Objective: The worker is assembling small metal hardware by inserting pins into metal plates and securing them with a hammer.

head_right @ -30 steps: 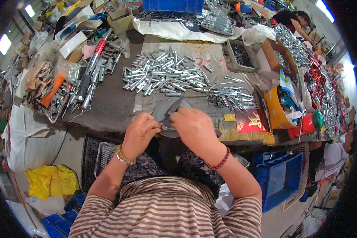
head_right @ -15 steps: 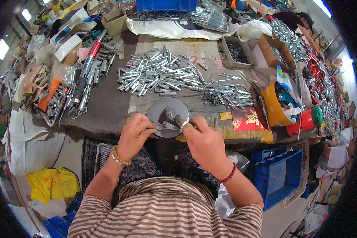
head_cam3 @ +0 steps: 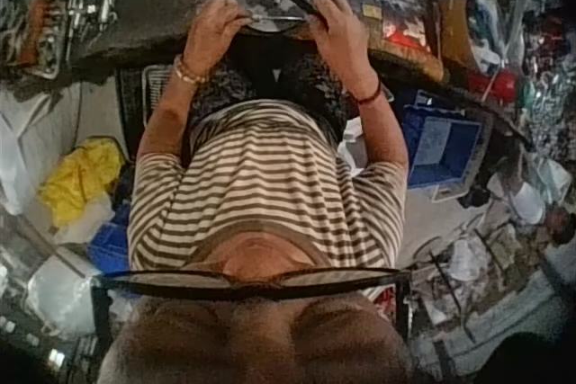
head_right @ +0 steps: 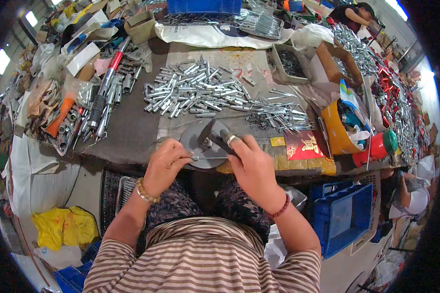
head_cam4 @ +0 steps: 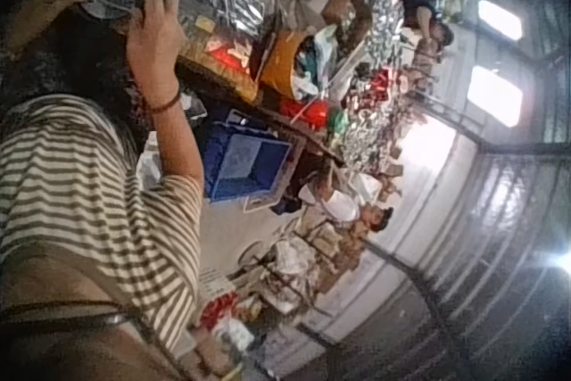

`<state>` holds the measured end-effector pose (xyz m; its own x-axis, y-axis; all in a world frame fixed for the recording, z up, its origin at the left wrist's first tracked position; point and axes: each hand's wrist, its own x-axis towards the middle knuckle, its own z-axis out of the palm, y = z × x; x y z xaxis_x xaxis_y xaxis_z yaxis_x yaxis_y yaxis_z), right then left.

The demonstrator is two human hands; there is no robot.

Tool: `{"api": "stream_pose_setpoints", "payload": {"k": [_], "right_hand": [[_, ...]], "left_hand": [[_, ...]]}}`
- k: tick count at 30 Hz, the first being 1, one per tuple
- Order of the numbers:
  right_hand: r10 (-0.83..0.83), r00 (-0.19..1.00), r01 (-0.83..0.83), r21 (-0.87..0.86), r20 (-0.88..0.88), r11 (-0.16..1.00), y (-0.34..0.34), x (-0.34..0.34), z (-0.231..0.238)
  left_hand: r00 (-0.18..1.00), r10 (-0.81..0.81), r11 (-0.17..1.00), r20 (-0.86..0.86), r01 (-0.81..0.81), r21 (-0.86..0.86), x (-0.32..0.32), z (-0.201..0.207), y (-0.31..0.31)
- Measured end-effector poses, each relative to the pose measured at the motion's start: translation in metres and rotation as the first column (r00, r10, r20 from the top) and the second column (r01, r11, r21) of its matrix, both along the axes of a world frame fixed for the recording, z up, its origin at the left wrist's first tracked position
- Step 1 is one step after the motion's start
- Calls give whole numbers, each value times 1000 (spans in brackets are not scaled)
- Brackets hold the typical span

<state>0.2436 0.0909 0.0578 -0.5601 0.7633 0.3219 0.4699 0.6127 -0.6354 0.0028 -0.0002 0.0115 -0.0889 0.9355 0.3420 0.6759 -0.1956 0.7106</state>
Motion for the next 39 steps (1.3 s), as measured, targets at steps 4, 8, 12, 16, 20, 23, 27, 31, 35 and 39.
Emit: {"api": "stream_pose_setpoints", "payload": {"k": [4,8,12,16,20,23,27,31,35,39], "right_hand": [[70,986,-85,99,148,991,22,5,-20],[21,968,-112,354,250,928,-3,-7,-12],[34,957,-69,111,290,991,-34,-6,-22],[109,983,-74,-225,146,972,-43,-6,-26],[139,989,-141,-659,-55,739,-43,-7,-28],[73,988,-153,-815,-136,559,-50,-11,-29],[53,990,-139,-840,-131,524,-62,-19,-32],[28,985,-164,-855,-172,492,-73,-27,-36],[64,981,-191,-841,-184,506,-86,-40,-40],[139,978,-205,-806,-152,555,-94,-49,-48]], "left_hand": [[999,-8,1000,-40,8,14,0,0,0],[999,34,999,-36,-34,9,2,-1,-4],[999,47,999,-2,-47,19,3,-5,-6],[980,195,964,23,-196,178,25,-7,-19],[806,291,957,515,-246,-155,45,-17,-38],[604,321,943,730,-134,-303,48,-18,-39],[455,300,949,838,-52,-312,44,-19,-40],[403,324,937,856,-15,-348,38,-15,-46],[374,357,932,856,-80,-354,33,-14,-59],[308,371,928,876,-165,-335,16,-17,-81]]}}
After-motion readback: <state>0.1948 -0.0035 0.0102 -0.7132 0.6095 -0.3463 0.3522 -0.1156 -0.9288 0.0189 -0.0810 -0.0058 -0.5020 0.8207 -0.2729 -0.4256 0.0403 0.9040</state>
